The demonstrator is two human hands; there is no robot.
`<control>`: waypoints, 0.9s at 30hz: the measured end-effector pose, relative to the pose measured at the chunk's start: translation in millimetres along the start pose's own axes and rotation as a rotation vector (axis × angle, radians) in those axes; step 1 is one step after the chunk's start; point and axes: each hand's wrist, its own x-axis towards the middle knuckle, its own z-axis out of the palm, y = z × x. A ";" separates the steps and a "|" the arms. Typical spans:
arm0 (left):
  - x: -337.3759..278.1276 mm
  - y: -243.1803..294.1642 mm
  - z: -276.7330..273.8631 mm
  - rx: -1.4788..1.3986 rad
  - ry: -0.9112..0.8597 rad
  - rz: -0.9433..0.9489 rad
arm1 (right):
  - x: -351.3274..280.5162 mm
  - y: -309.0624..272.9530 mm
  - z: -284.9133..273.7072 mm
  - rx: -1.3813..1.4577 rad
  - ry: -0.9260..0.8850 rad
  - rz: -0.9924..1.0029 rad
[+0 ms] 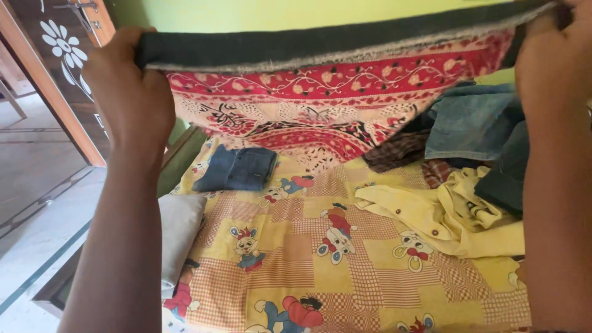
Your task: The person folds a patterned piece of fabric on a bed and places it on a stack. They then pick up a yellow shirt, lay it flat, and button it up from the bottom to the top. Finally, they adjust the collar of the shirt.
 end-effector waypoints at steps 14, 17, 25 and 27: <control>24.0 -81.9 134.4 -0.558 -0.531 -0.886 | -29.0 -63.1 140.7 1.092 -0.453 0.920; 27.4 -68.6 134.7 -0.434 -0.311 -0.346 | -25.5 -64.2 124.6 1.089 -0.149 0.564; -76.8 -82.0 56.0 -0.785 -0.260 -0.381 | -67.5 -104.4 5.9 0.542 -0.347 0.260; -125.3 -96.3 39.9 -0.603 -0.389 -0.524 | -108.2 -109.4 -8.9 0.501 -0.521 0.123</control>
